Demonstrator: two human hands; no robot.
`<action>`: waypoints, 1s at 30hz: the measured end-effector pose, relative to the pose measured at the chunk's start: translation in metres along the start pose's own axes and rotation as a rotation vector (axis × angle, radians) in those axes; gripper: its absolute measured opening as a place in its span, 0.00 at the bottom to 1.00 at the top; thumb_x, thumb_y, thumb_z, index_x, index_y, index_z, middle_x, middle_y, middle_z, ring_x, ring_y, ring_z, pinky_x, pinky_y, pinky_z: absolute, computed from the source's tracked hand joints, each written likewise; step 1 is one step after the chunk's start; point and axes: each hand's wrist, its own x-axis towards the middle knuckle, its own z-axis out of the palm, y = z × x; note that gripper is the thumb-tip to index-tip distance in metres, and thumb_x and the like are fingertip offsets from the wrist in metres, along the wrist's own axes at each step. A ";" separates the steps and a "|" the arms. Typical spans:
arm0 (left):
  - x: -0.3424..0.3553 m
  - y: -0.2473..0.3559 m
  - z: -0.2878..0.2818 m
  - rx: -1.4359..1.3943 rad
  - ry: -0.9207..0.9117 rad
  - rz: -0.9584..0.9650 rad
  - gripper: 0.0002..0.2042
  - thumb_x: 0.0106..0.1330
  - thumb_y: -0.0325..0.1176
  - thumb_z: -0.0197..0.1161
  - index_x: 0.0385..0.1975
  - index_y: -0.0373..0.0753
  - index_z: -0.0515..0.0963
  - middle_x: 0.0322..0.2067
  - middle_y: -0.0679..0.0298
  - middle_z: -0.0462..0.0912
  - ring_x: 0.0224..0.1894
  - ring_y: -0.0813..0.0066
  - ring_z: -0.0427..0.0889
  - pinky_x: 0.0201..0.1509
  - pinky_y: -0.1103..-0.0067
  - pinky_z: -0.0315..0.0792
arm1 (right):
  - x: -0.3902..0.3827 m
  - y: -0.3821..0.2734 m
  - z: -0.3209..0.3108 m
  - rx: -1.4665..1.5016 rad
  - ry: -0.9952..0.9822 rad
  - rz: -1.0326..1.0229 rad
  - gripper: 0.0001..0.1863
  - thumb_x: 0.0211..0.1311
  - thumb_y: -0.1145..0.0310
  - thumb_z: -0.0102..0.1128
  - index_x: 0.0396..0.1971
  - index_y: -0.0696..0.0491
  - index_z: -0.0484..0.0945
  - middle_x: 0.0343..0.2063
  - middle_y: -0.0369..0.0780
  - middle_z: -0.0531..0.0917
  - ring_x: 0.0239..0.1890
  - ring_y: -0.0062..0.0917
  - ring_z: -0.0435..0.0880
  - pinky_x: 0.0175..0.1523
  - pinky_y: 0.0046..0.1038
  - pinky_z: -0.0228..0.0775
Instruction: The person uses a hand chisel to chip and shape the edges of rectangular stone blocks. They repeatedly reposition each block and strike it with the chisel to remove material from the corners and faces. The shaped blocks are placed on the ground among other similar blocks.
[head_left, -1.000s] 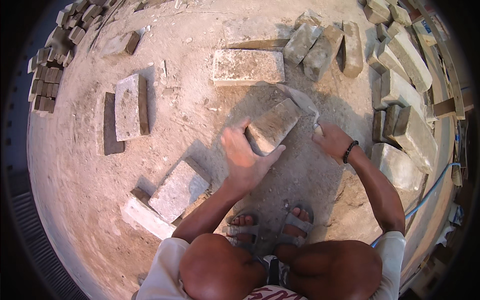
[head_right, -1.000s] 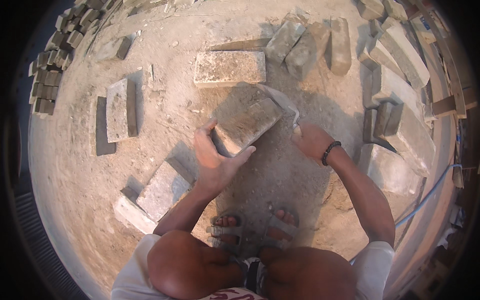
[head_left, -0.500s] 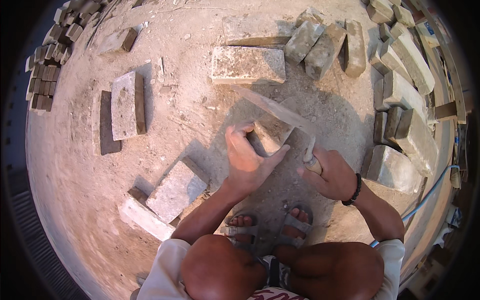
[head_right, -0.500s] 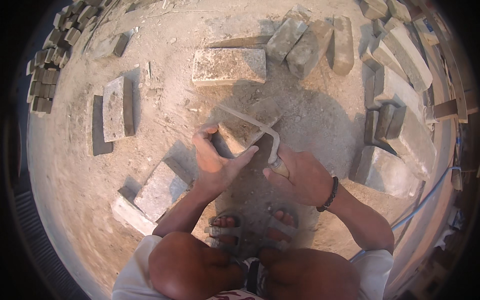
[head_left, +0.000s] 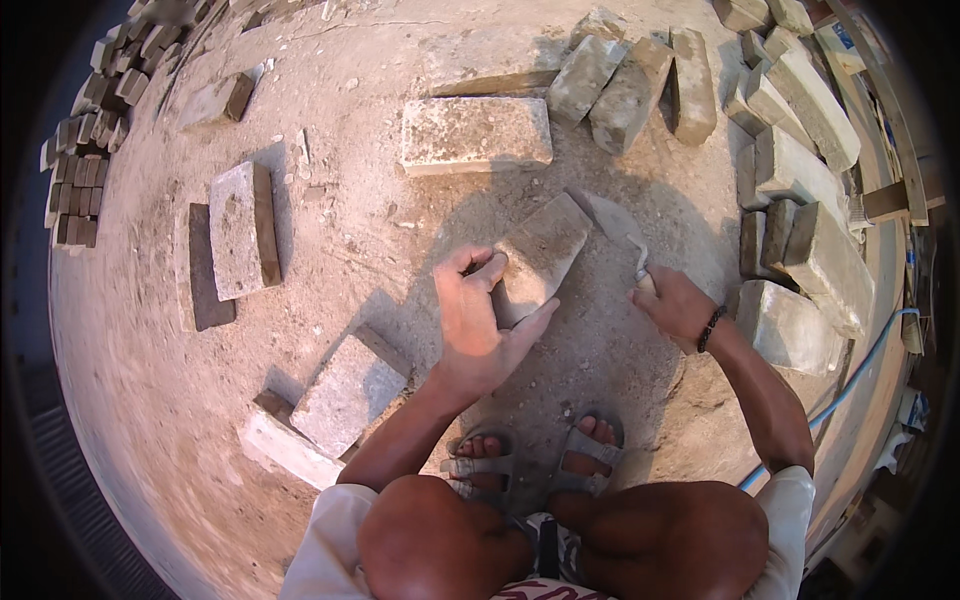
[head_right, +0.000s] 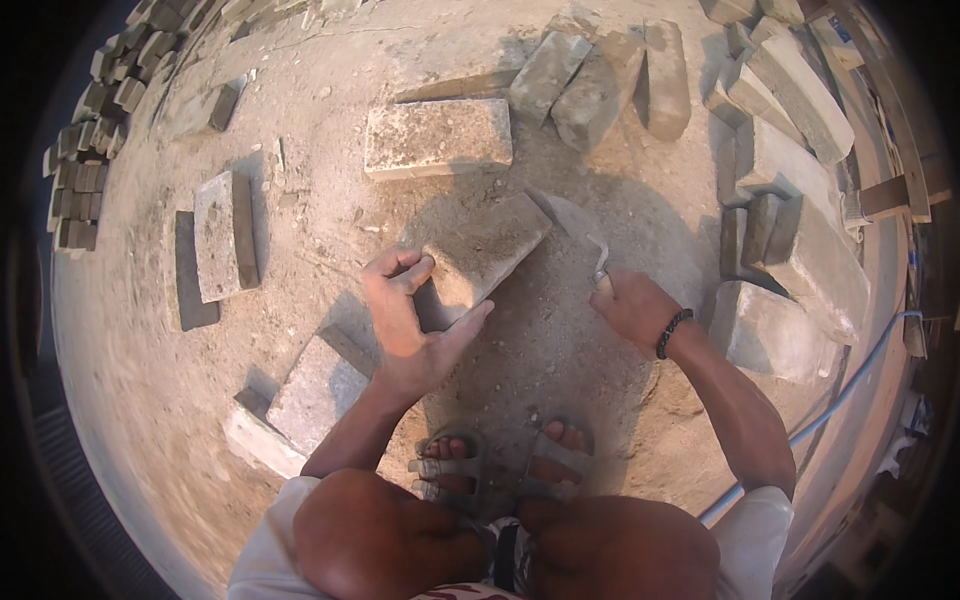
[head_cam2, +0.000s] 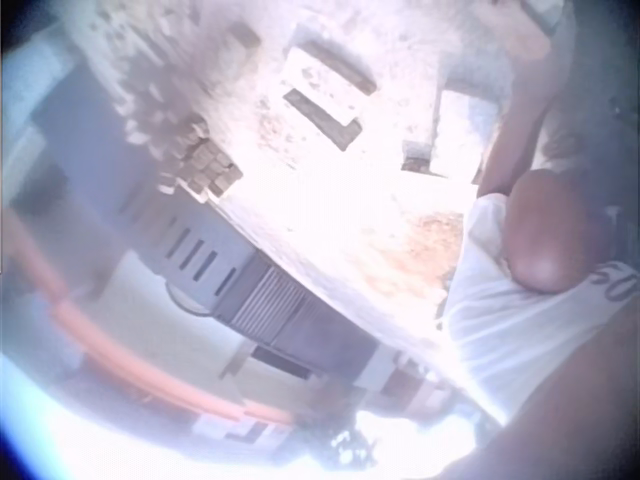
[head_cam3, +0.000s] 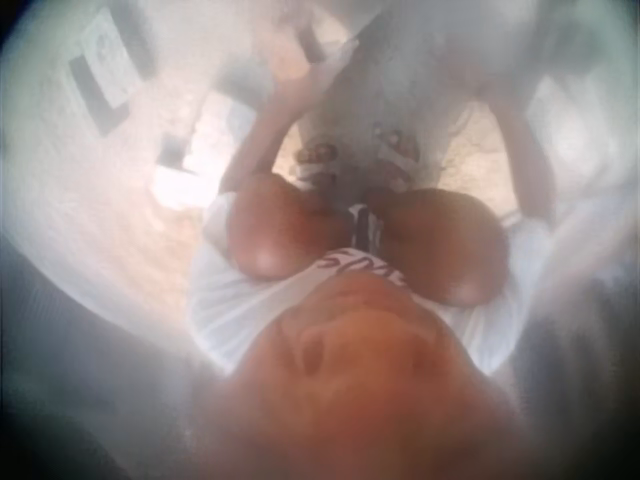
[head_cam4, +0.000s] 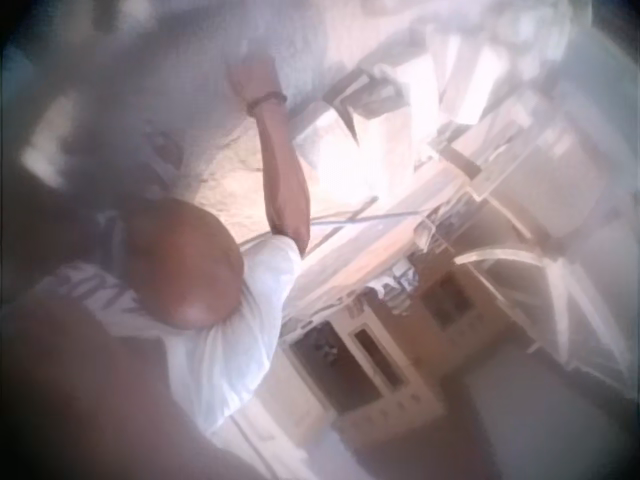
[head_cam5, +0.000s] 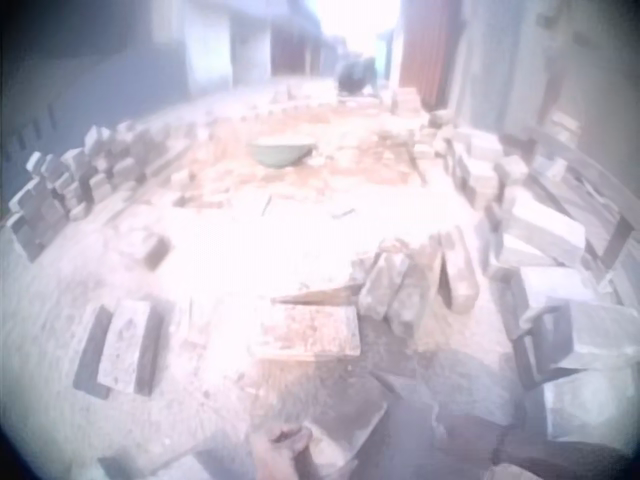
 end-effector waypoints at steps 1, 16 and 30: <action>0.001 0.001 -0.001 0.012 -0.007 -0.021 0.35 0.46 0.33 0.82 0.53 0.30 0.69 0.53 0.47 0.68 0.54 0.53 0.71 0.56 0.64 0.67 | 0.007 -0.009 -0.009 -0.041 -0.049 0.070 0.19 0.65 0.61 0.58 0.44 0.62 0.74 0.30 0.57 0.82 0.38 0.56 0.81 0.43 0.45 0.73; -0.010 -0.021 0.007 0.032 0.029 0.092 0.34 0.46 0.31 0.81 0.58 0.40 0.76 0.62 0.49 0.69 0.59 0.51 0.71 0.61 0.60 0.64 | -0.032 -0.065 -0.015 0.195 0.039 -0.286 0.17 0.64 0.61 0.61 0.39 0.63 0.73 0.24 0.49 0.80 0.28 0.38 0.82 0.39 0.36 0.73; 0.001 -0.027 0.048 -0.671 -0.004 -0.512 0.40 0.46 0.34 0.82 0.57 0.33 0.63 0.54 0.49 0.70 0.60 0.57 0.71 0.62 0.63 0.67 | -0.028 0.017 -0.003 0.007 0.326 -0.137 0.16 0.67 0.61 0.61 0.43 0.58 0.73 0.18 0.36 0.74 0.17 0.20 0.74 0.24 0.27 0.67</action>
